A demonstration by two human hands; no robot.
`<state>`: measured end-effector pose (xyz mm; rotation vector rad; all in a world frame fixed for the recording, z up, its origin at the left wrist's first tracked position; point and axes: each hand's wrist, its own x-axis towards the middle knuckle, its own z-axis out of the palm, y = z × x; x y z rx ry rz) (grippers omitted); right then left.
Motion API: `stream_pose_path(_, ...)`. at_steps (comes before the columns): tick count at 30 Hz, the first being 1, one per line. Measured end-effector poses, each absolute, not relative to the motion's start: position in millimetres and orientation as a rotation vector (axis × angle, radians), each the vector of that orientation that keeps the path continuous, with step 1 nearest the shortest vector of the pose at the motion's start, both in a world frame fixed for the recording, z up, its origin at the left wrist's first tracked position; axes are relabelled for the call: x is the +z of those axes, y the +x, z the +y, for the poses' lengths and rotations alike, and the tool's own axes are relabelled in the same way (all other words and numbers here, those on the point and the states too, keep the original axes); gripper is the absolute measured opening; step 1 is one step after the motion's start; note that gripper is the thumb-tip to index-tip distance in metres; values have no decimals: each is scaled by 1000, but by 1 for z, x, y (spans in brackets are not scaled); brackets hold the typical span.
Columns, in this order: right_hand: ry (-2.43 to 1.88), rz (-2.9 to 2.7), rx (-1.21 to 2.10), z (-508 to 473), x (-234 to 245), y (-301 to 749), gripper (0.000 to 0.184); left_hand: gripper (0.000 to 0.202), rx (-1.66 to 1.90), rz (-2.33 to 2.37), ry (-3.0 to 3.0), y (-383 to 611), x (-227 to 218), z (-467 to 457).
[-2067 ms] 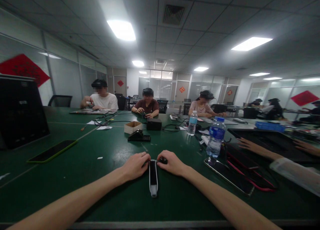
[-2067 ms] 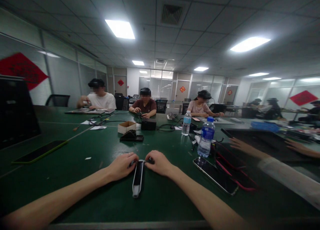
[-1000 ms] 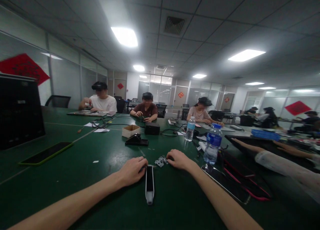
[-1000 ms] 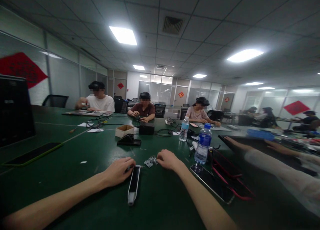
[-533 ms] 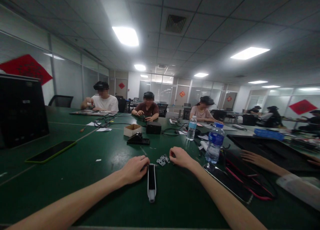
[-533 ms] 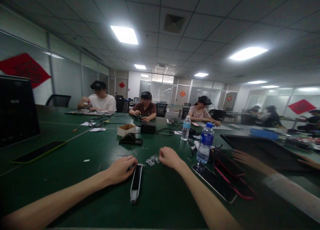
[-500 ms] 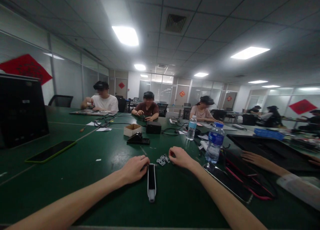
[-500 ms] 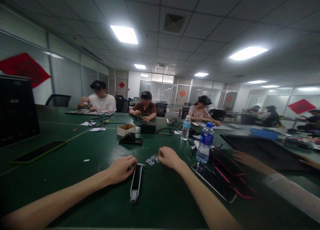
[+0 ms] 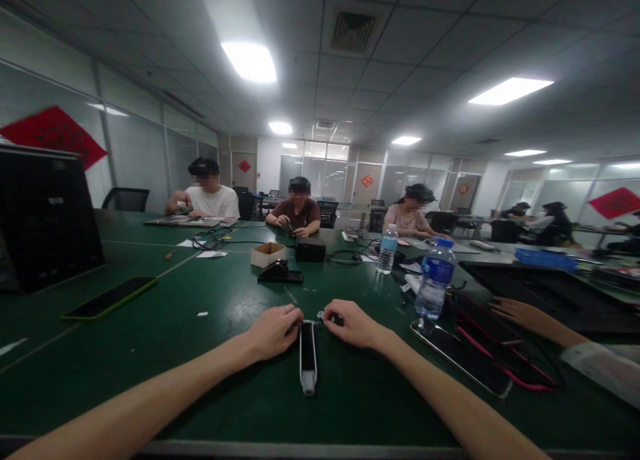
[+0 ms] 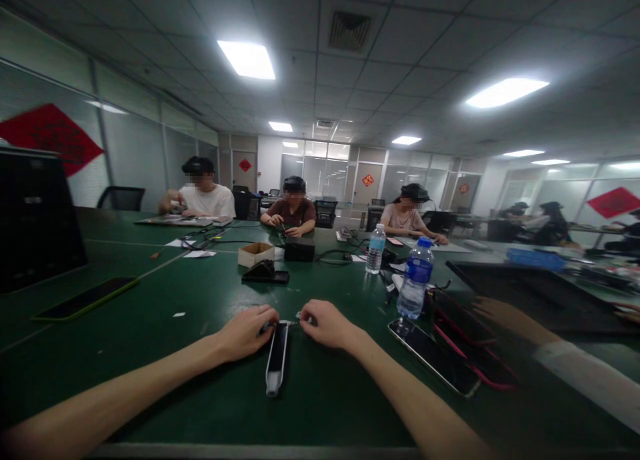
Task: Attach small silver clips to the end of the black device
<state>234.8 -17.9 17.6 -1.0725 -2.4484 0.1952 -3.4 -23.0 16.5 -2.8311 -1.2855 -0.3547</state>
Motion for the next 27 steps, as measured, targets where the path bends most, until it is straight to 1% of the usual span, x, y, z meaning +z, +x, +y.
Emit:
stream_pose_path(11, -1070, -2459, 217, -22, 19, 232, 9, 16, -374, -1298, -2842, -3, 18, -24)
stream_pose_path(15, -1081, -2459, 214, -19, 18, 234, 7, 17, -362, -1305, -2842, -3, 19, -25)
stream_pose_path(17, -1147, -2419, 184, -14, 18, 239, 6, 17, -361, -1304, -2841, -3, 19, -25)
stream_pose_path(22, -1402, -2208, 60, 10, 13, 267, 12, 18, -359, -1300, -2855, -4, 17, -22)
stream_pose_path(25, -1563, -2182, 75, 26, 3, 288, 11, 18, -382, -1284, -2861, -6, 14, -21)
stream_pose_path(27, -1579, -2236, 118, 33, -4, 299, 11, 18, -402, -1271, -2861, -6, 13, -20)
